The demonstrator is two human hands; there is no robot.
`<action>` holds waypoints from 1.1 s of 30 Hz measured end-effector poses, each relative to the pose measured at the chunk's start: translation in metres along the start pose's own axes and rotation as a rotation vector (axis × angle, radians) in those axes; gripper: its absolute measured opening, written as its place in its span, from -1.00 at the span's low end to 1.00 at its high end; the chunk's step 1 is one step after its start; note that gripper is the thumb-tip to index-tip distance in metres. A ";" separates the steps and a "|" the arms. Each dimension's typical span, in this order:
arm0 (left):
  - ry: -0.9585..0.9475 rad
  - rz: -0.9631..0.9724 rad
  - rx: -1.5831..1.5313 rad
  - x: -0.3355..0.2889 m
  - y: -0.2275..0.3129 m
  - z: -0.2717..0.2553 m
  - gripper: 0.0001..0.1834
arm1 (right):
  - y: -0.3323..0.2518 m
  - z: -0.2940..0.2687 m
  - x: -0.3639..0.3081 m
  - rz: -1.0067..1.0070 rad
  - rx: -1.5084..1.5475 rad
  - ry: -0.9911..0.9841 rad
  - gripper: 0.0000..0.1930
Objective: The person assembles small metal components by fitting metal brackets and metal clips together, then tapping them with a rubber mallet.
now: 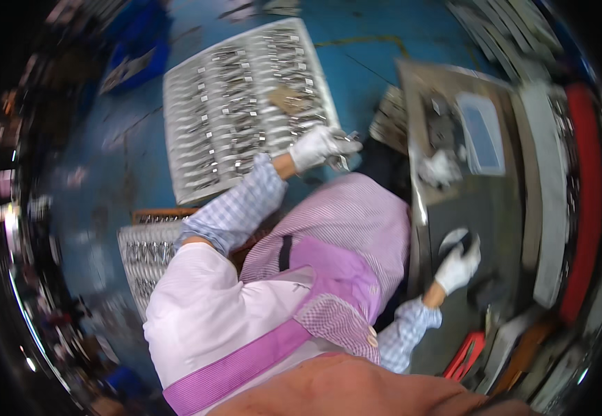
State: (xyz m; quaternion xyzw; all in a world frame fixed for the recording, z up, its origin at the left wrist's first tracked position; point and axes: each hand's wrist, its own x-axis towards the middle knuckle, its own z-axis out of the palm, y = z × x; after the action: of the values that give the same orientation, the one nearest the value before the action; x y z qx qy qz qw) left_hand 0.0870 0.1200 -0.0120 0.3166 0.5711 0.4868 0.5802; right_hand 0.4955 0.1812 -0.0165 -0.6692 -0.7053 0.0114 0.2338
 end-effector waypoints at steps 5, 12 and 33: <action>0.601 -0.209 0.780 -0.071 0.058 -0.220 -0.34 | 0.004 0.021 -0.004 0.013 -0.190 -0.019 -0.55; 0.892 -0.012 1.168 -0.124 0.037 -0.482 -0.59 | -0.014 0.039 -0.005 0.001 -0.385 0.017 -0.57; 0.899 0.252 1.179 -0.012 -0.078 -0.606 -0.68 | -0.031 0.061 -0.015 0.083 -0.558 0.213 -0.60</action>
State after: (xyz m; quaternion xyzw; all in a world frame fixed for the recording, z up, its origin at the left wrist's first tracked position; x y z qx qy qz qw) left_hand -0.4843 -0.0305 -0.1691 0.4086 0.8785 0.2453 -0.0344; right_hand 0.4452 0.1824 -0.0657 -0.7333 -0.6247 -0.2434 0.1129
